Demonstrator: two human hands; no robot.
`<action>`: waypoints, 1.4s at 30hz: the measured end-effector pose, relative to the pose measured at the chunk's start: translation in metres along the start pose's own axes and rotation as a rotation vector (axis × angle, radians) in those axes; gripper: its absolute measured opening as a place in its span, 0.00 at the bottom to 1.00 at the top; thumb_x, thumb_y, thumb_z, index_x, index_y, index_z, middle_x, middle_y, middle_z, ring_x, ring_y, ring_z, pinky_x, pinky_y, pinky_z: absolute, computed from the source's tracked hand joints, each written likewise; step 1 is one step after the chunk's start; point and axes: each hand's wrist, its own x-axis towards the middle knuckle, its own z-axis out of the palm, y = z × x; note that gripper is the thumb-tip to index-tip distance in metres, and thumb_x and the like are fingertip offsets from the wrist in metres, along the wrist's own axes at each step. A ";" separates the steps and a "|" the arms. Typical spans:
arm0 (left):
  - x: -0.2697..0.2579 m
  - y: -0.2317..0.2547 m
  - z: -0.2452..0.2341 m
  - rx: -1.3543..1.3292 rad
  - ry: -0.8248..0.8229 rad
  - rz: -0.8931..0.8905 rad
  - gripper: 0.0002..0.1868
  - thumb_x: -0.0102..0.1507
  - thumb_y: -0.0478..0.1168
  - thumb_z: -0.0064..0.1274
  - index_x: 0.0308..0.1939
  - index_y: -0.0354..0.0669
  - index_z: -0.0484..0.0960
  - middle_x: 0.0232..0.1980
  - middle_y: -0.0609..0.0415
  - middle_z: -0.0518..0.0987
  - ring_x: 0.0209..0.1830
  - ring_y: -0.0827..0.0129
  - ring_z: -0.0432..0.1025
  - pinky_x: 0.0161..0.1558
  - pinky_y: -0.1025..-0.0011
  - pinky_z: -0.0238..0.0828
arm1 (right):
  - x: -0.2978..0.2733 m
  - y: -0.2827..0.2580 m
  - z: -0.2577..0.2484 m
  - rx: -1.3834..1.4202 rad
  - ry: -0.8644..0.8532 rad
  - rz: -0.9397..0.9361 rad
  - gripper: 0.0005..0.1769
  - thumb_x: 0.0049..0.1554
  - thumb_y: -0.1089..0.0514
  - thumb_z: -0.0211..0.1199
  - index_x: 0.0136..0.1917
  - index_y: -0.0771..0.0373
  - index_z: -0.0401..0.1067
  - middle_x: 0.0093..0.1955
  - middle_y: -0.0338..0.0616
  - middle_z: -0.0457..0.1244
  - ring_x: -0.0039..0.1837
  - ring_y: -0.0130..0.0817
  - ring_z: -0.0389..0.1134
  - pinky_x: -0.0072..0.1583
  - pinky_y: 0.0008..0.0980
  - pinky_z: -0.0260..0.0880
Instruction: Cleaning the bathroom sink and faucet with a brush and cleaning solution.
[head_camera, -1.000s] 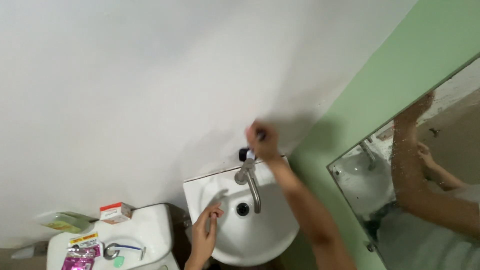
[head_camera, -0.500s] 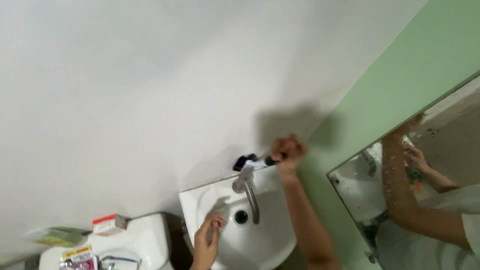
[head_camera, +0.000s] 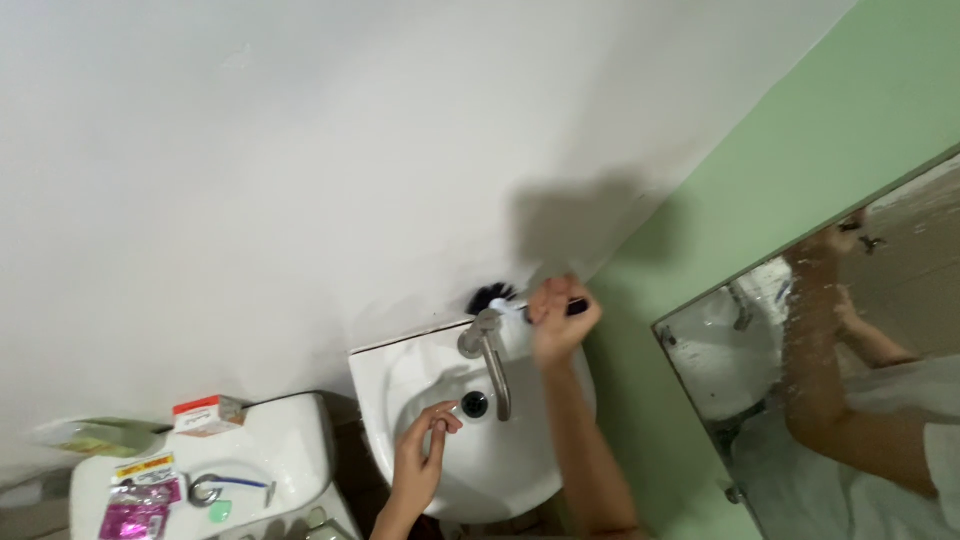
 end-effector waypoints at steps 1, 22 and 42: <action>0.002 -0.002 -0.001 0.007 0.001 0.003 0.14 0.69 0.33 0.44 0.56 0.35 0.81 0.36 0.54 0.82 0.36 0.71 0.74 0.45 0.72 0.73 | 0.000 -0.010 0.004 0.007 0.000 0.000 0.17 0.64 0.57 0.54 0.34 0.61 0.58 0.26 0.39 0.53 0.27 0.28 0.52 0.30 0.29 0.53; 0.024 -0.007 -0.009 -0.044 0.039 0.005 0.14 0.70 0.33 0.44 0.55 0.33 0.81 0.36 0.52 0.82 0.37 0.70 0.75 0.46 0.73 0.73 | 0.032 0.016 -0.061 -0.204 -0.399 -0.238 0.18 0.70 0.62 0.53 0.36 0.56 0.59 0.27 0.32 0.50 0.27 0.21 0.48 0.30 0.27 0.49; 0.011 -0.026 -0.007 -0.014 0.108 0.032 0.13 0.70 0.33 0.43 0.54 0.33 0.81 0.35 0.53 0.83 0.38 0.71 0.77 0.47 0.72 0.75 | 0.029 0.032 -0.033 -0.372 -0.300 -0.210 0.14 0.66 0.66 0.52 0.38 0.58 0.59 0.29 0.35 0.53 0.27 0.24 0.53 0.29 0.29 0.54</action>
